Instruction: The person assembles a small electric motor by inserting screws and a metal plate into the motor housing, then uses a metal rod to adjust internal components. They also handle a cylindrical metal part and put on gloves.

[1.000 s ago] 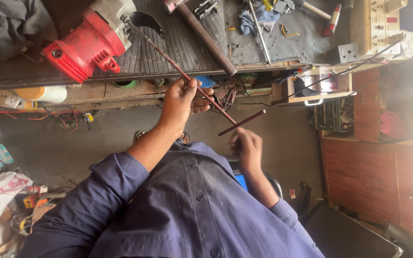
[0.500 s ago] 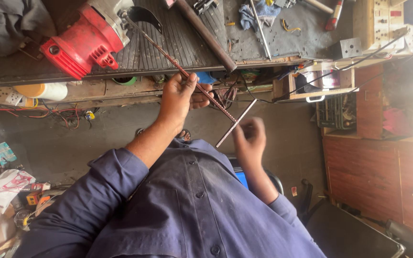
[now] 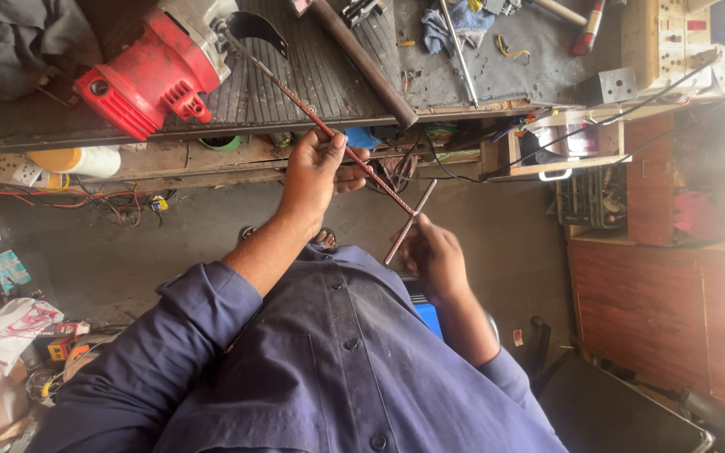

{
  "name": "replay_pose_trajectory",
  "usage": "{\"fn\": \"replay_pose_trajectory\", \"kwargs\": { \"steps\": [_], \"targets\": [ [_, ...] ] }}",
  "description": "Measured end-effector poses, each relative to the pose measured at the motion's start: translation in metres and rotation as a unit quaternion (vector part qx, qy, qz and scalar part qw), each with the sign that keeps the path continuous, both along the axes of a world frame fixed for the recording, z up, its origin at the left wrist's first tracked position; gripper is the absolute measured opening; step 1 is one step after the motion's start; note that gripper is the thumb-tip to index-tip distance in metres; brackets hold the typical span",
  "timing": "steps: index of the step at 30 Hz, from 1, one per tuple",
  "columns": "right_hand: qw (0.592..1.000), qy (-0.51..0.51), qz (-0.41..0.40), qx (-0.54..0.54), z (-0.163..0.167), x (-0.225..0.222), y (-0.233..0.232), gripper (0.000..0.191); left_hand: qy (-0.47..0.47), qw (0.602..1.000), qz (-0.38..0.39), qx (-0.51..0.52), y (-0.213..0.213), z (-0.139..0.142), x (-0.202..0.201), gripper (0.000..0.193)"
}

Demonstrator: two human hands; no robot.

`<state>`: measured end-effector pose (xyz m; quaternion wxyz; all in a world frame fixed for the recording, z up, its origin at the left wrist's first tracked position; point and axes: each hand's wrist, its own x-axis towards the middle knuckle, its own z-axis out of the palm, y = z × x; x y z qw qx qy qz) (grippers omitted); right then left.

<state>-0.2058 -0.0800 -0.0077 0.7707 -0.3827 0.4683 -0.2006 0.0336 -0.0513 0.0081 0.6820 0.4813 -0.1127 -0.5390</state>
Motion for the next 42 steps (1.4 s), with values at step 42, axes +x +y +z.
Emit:
{"fn": "replay_pose_trajectory", "kwargs": {
  "steps": [42],
  "targets": [
    [0.980,-0.056,-0.008,0.189,0.005,0.012,-0.023,0.063,-0.007,1.000,-0.017,-0.009,0.001,-0.001,0.012,0.021]
  ]
}}
